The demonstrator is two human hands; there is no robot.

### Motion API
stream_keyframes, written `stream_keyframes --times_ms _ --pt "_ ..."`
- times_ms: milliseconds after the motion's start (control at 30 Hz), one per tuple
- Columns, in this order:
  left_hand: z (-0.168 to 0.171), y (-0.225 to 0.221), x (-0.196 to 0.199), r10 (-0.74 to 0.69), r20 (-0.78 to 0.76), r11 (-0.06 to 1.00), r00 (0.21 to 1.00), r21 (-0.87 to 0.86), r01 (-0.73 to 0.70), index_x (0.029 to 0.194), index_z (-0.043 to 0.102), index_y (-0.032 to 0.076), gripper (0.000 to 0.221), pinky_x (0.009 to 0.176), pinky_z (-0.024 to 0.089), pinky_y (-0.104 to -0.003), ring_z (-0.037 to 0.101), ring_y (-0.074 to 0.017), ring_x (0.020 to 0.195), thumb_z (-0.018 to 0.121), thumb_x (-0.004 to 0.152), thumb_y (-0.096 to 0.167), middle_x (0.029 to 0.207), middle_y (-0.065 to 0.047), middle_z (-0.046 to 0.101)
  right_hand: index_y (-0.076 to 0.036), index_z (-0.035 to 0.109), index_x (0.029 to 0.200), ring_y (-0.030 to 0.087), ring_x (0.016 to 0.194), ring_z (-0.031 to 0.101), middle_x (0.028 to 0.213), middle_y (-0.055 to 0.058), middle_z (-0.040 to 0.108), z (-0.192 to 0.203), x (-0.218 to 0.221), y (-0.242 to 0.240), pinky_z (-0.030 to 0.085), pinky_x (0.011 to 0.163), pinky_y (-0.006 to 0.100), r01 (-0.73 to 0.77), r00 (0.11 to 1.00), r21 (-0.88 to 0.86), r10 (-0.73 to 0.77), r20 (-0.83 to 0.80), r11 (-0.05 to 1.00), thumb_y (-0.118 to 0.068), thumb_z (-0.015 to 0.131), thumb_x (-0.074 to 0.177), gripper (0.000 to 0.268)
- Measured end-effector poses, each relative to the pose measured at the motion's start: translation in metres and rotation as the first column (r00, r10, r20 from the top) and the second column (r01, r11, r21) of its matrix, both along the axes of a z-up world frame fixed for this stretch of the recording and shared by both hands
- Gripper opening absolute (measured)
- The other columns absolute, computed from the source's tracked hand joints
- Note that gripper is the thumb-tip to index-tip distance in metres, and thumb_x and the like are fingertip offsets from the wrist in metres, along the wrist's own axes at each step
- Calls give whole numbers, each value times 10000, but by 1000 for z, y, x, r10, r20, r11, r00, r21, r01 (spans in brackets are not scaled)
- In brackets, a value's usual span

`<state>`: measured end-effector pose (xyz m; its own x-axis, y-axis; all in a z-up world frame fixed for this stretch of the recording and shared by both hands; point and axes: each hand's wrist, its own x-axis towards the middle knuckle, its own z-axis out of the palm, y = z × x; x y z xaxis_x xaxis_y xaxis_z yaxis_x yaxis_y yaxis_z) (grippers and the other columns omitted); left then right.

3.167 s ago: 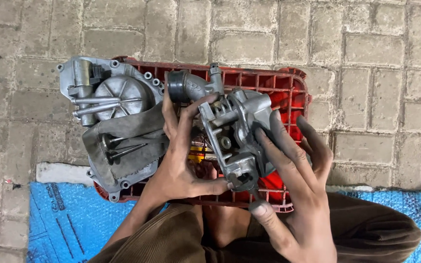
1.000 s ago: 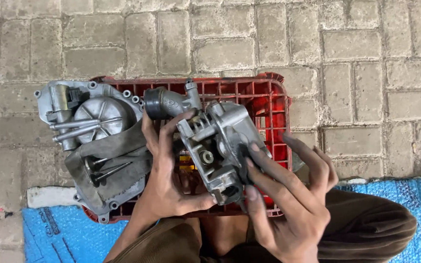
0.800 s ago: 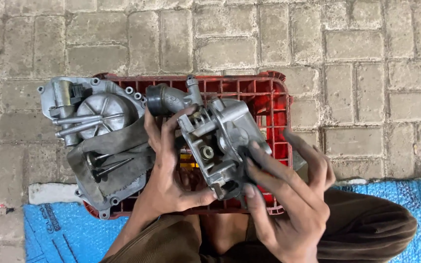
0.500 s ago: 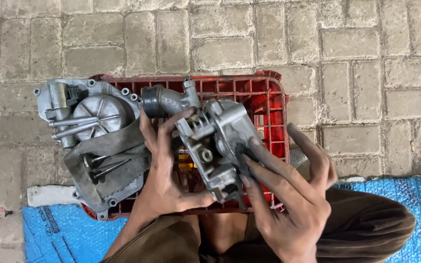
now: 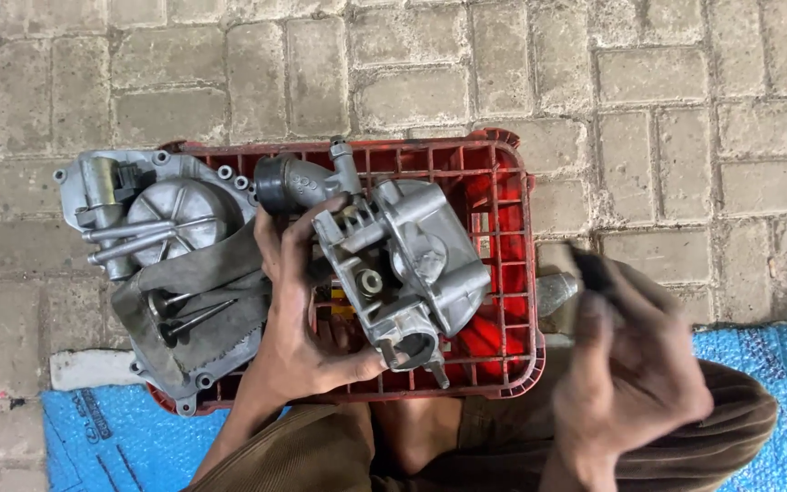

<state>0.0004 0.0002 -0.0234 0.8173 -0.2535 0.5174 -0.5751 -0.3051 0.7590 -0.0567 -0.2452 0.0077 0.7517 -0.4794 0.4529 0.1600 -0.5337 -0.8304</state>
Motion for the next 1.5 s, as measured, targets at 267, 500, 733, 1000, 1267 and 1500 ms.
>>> stream_keyframes --times_ms 267,500,733,1000,1267,1500 --pt "31 -4 2 10 -275 1000 962 22 -4 1526 322 39 1176 1256 193 -734 88 -502 1534 744 580 596 1581 -240 294 103 684 958 309 1050 691 1112 229 700 30 11 51 564 950 363 -234 969 -51 228 -98 971 88 680 833 126" --pt "31 -8 3 3 -250 1000 968 3 -2 1542 308 65 1135 1266 207 -751 66 -514 1559 688 649 654 1591 -244 239 -14 758 942 308 1034 688 1066 135 709 15 5 36 583 990 450 -319 942 -310 335 -3 896 -67 765 711 237" --pt "33 -7 2 5 -286 1000 958 -4 -7 1527 303 43 1150 1250 256 -711 89 -515 1545 716 620 617 1586 -256 190 -53 754 942 275 1042 650 1050 86 716 10 4 37 530 1011 478 -299 944 -369 328 17 880 -74 761 774 169" --pt "29 -7 0 21 -299 1000 954 -2 -23 1539 301 93 1184 1244 221 -751 99 -535 1554 761 570 594 1591 -257 140 -150 762 987 266 1227 529 1210 26 672 -5 2 29 500 1145 482 -282 951 -358 309 19 890 -175 750 837 153" --pt "35 -6 1 13 -321 1000 947 7 -11 1535 315 87 1190 1240 221 -732 71 -521 1552 775 560 591 1593 -253 137 -126 735 982 295 1362 432 1231 11 667 -7 5 28 413 1230 507 -247 966 -308 258 -6 919 -134 691 850 138" --pt "36 -5 2 -47 -374 998 926 -64 25 1535 279 30 1207 1307 188 -617 73 -455 1563 814 591 557 1594 -224 189 -176 744 964 275 1314 443 1268 16 615 -29 9 22 467 1178 470 -191 976 -314 213 38 930 -193 696 908 76"
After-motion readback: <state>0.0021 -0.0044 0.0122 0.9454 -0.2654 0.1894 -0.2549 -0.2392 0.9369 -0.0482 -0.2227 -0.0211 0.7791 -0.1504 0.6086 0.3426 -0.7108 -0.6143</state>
